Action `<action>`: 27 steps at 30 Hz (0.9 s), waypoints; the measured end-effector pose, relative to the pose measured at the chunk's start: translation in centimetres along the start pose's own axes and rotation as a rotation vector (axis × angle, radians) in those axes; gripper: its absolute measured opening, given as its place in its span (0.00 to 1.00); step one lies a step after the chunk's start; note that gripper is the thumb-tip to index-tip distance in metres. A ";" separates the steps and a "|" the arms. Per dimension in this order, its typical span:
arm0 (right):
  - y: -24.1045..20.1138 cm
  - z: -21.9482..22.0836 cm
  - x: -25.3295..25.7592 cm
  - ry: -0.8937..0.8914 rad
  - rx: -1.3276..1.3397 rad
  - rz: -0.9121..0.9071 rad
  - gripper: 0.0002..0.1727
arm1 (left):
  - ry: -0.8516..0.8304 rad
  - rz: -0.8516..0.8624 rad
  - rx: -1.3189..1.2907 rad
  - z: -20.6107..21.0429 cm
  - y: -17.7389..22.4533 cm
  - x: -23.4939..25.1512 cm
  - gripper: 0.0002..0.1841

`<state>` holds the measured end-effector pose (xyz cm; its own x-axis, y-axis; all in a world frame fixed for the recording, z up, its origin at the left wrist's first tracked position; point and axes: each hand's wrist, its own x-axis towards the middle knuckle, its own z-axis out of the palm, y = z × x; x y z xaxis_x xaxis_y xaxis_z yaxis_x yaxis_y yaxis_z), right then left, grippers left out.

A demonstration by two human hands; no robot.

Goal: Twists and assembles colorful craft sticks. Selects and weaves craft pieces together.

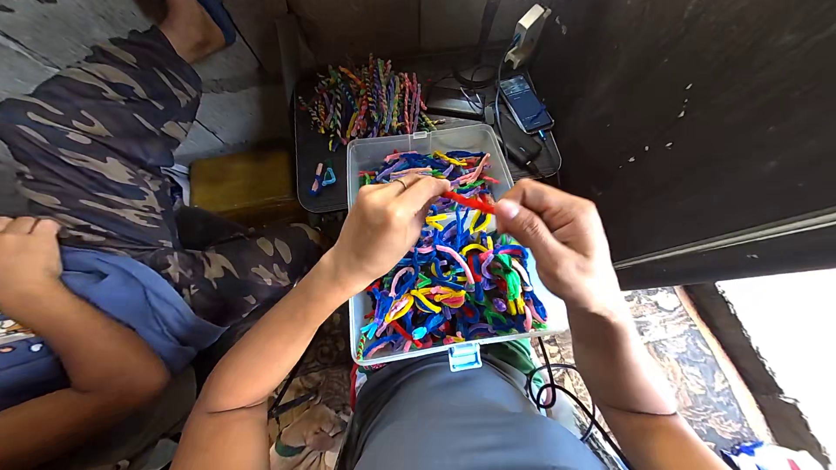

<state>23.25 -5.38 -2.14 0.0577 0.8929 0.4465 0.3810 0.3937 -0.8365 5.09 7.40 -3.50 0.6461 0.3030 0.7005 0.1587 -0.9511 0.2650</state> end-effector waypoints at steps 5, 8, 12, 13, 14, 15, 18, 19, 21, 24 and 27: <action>1.2 -0.6 0.6 0.154 -0.055 0.012 0.14 | -0.080 0.204 0.303 -0.7 0.5 -0.9 0.10; 1.1 -0.5 0.6 0.207 -0.241 0.022 0.16 | -0.131 0.235 0.353 -1.3 1.2 -1.4 0.09; 1.4 0.0 0.5 0.247 -0.479 -0.057 0.16 | -0.204 0.198 0.409 -2.0 2.2 -1.9 0.08; 1.6 0.0 0.5 0.253 -0.507 -0.070 0.16 | -0.198 0.199 0.429 -2.0 2.3 -2.0 0.08; 1.6 0.1 0.5 0.260 -0.520 -0.080 0.16 | -0.177 0.206 0.439 -2.0 2.3 -2.2 0.08; 1.7 0.0 0.5 0.265 -0.526 -0.088 0.16 | -0.144 0.217 0.430 -1.9 2.2 -2.4 0.08; 1.6 -0.3 0.3 0.268 -0.509 -0.084 0.16 | -0.068 0.166 0.319 -1.4 1.5 -3.2 0.09; 1.5 -0.5 0.3 0.265 -0.505 -0.079 0.15 | -0.074 0.113 0.253 -1.3 1.4 -3.4 0.11; 1.6 -1.0 0.1 0.272 -0.515 -0.074 0.15 | -0.114 -0.032 0.092 -1.3 1.3 -3.6 0.13; 1.6 -2.1 -0.1 0.268 -0.532 -0.061 0.15 | -0.215 -0.219 -0.176 -1.7 1.5 -4.0 0.10; 1.5 -2.6 -0.3 0.275 -0.586 -0.072 0.16 | -0.249 -0.234 -0.299 -1.9 1.6 -4.1 0.09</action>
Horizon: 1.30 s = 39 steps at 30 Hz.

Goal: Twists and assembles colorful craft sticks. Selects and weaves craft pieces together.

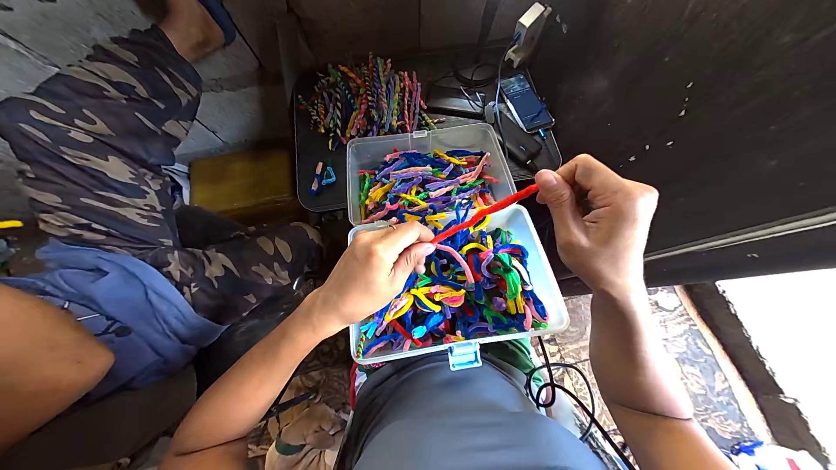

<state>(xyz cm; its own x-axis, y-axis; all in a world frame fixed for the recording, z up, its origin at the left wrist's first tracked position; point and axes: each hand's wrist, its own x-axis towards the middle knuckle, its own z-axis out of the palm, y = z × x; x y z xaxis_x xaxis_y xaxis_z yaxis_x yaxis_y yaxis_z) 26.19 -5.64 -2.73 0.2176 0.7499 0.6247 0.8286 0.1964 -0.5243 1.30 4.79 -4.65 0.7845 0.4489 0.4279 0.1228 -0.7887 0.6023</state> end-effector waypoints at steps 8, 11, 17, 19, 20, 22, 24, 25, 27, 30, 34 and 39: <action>0.5 -1.3 -0.4 0.013 0.004 -0.028 0.17 | 0.002 -0.090 0.112 -0.2 -0.5 0.6 0.11; 0.5 -2.9 -0.5 0.011 0.021 -0.038 0.15 | -0.068 -0.125 0.122 0.5 -0.5 2.0 0.12; 1.1 -6.0 -0.9 0.076 0.046 -0.033 0.10 | -0.129 -0.185 0.285 3.4 -0.6 6.3 0.14; 1.2 -6.5 -1.2 0.094 0.049 -0.032 0.10 | -0.315 -0.329 0.354 4.2 -0.6 7.8 0.22; 1.3 -6.6 -1.3 0.100 0.052 -0.035 0.10 | -0.417 -0.391 0.401 4.6 -0.6 8.4 0.26; 1.2 -6.8 -1.5 0.097 0.073 -0.029 0.10 | -0.568 -0.428 0.474 5.5 -0.8 9.2 0.27; 1.3 -6.8 -1.7 0.086 0.106 -0.011 0.10 | -0.590 -0.388 0.457 5.9 -1.6 9.1 0.21; 1.4 -6.7 -1.8 0.086 0.121 0.004 0.09 | -0.514 -0.339 0.413 5.9 -2.2 8.7 0.17; 1.6 -6.6 -1.9 0.082 0.139 0.033 0.09 | -0.314 -0.260 0.278 5.6 -2.8 7.9 0.12; 1.5 -6.4 -2.0 0.041 0.132 0.035 0.09 | -0.131 -0.256 0.059 4.0 -2.0 7.6 0.11; 0.6 -6.0 -1.8 -0.068 0.211 0.009 0.08 | 0.063 -0.176 -0.147 2.3 0.0 7.1 0.09; -1.0 -3.3 -1.4 -0.130 0.320 0.013 0.12 | 0.149 -0.041 -0.045 1.6 3.2 6.0 0.07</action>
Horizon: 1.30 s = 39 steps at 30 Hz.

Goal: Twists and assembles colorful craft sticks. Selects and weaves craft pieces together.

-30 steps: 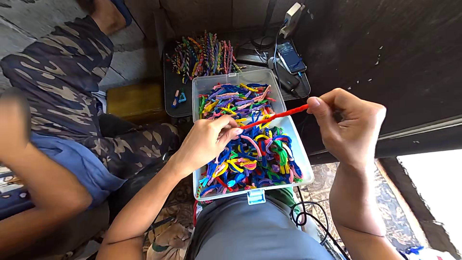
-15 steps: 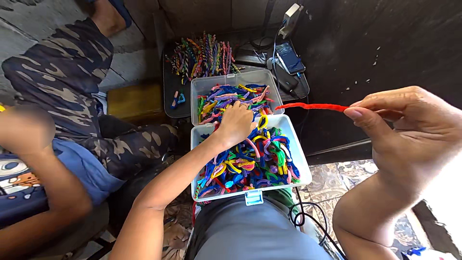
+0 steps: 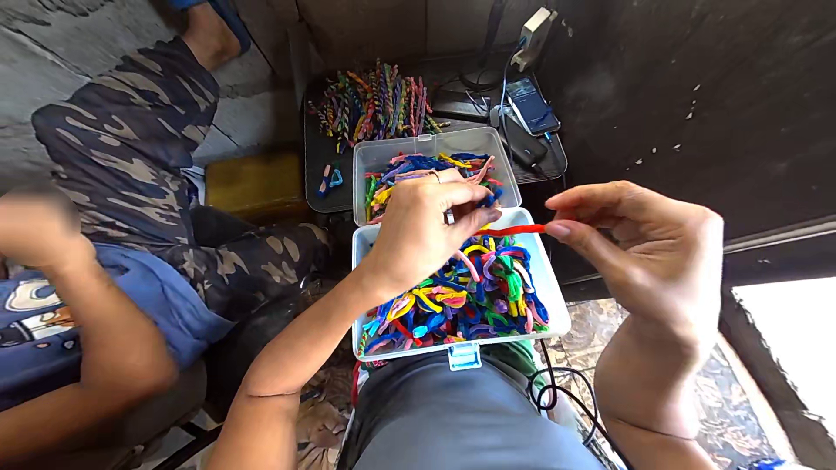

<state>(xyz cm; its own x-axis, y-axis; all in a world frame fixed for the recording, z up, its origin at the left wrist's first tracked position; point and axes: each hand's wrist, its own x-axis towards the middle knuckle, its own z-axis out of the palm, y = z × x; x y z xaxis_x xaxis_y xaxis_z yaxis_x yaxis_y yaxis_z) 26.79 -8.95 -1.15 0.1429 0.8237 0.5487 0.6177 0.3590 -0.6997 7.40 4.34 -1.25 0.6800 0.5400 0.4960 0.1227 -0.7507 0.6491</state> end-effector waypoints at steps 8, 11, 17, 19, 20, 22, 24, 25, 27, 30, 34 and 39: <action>-0.5 3.1 1.1 0.032 -0.001 -0.071 0.07 | 0.025 0.134 0.156 -0.3 1.4 -1.2 0.07; 0.0 2.8 1.3 0.027 -0.007 -0.050 0.07 | 0.082 0.189 0.011 -0.9 1.2 -1.4 0.07; 1.0 1.6 1.6 0.081 -0.048 -0.020 0.07 | -0.187 0.365 -0.507 -2.5 -0.8 -2.8 0.07; 1.0 1.5 1.6 0.099 -0.065 -0.032 0.07 | -0.277 0.336 -0.607 -2.5 -1.5 -3.5 0.11; 0.9 1.6 1.6 0.105 -0.069 -0.042 0.07 | -0.273 0.288 -0.640 -2.5 -1.7 -3.9 0.16; 0.6 1.7 1.4 0.115 -0.080 -0.072 0.07 | -0.168 0.117 -0.664 -2.5 -1.8 -4.2 0.26; 0.3 2.1 1.3 0.133 -0.099 -0.127 0.07 | -0.029 -0.098 -0.664 -2.2 -1.5 -4.0 0.23; 0.2 2.2 1.3 0.144 -0.111 -0.159 0.07 | 0.021 -0.190 -0.702 -2.1 -1.4 -3.8 0.22; 0.1 2.3 1.2 0.172 -0.128 -0.225 0.06 | 0.036 -0.306 -0.802 -2.0 -1.3 -3.7 0.23; 0.0 2.4 1.1 0.203 -0.118 -0.310 0.05 | -0.071 -0.416 -0.878 -1.5 -1.3 -3.8 0.22; -0.3 2.7 1.0 0.240 -0.162 -0.389 0.04 | -0.252 -0.507 -1.159 -0.9 -1.3 -4.2 0.16; -0.5 3.3 0.6 0.206 -0.193 -0.426 0.04 | -0.100 -0.601 -1.257 -1.0 -0.4 -4.0 0.15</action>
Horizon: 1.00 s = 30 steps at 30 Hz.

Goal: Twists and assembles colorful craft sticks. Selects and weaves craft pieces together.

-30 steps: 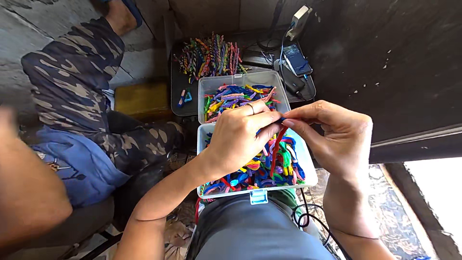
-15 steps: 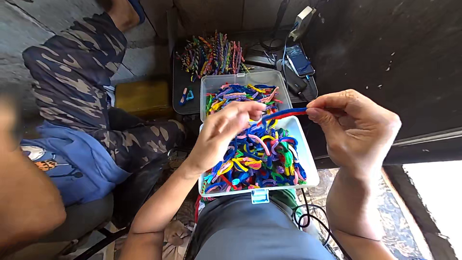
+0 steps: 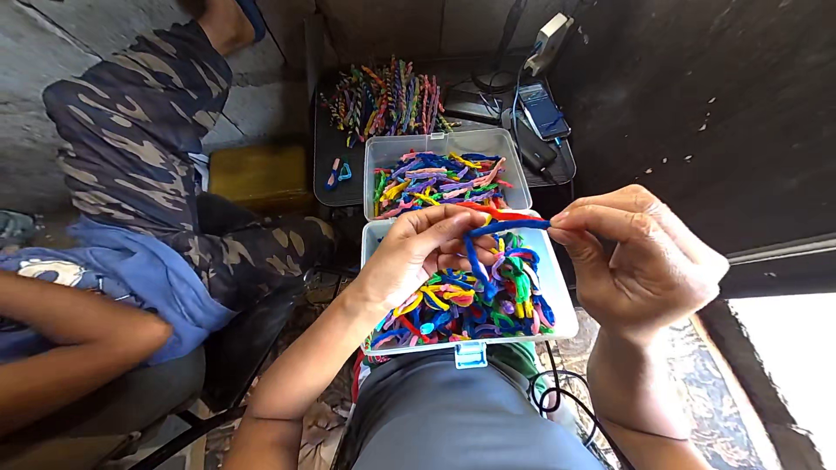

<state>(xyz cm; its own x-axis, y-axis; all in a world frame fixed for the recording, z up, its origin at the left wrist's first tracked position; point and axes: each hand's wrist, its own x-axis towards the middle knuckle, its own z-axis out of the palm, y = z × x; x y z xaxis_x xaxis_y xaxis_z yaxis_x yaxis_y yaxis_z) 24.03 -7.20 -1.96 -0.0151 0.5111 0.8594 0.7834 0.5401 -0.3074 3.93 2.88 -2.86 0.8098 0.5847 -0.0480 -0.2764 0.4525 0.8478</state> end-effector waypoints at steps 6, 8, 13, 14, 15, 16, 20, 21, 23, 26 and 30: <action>0.2 0.1 -0.1 0.021 -0.083 -0.002 0.05 | 0.005 0.065 -0.062 0.1 0.7 -0.5 0.11; 0.2 0.2 -0.2 0.044 -0.103 -0.016 0.05 | -0.024 0.041 -0.081 0.3 0.8 -0.8 0.12; 0.1 0.3 -0.3 0.104 -0.170 -0.055 0.04 | -0.006 0.040 -0.124 1.2 0.5 -0.8 0.18; 0.2 0.2 -0.3 0.112 -0.186 -0.060 0.04 | -0.021 0.048 -0.138 1.2 0.5 -0.8 0.18; 0.2 0.2 -0.4 0.121 -0.200 -0.067 0.04 | -0.033 0.050 -0.149 1.3 0.3 -0.8 0.19; 0.1 0.2 -0.4 0.130 -0.213 -0.075 0.04 | -0.040 0.047 -0.148 1.5 0.1 -0.7 0.19; 0.1 0.2 -0.4 0.161 -0.234 -0.105 0.03 | -0.128 -0.081 -0.106 2.1 -1.5 -0.5 0.16; 0.1 0.3 -0.4 0.160 -0.236 -0.110 0.03 | -0.156 -0.121 -0.117 2.2 -1.7 -0.4 0.14; 0.2 0.2 -0.4 0.145 -0.241 -0.101 0.04 | -0.158 -0.139 -0.101 2.3 -1.9 -0.4 0.13; 0.3 -0.3 -0.4 0.043 -0.250 -0.048 0.04 | -0.014 0.081 0.183 1.8 -2.2 -0.5 0.12; 0.6 -0.5 -0.5 -0.244 -0.249 0.065 0.08 | 0.200 0.655 0.969 0.0 -1.9 -0.1 0.13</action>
<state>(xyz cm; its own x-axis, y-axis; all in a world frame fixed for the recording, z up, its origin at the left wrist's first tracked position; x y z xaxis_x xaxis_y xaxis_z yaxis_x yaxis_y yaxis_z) 24.80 -7.51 -2.34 -0.0846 0.6999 0.7092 0.9145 0.3371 -0.2236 4.37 1.95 -4.49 0.5406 0.6490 0.5353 -0.0309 -0.6205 0.7836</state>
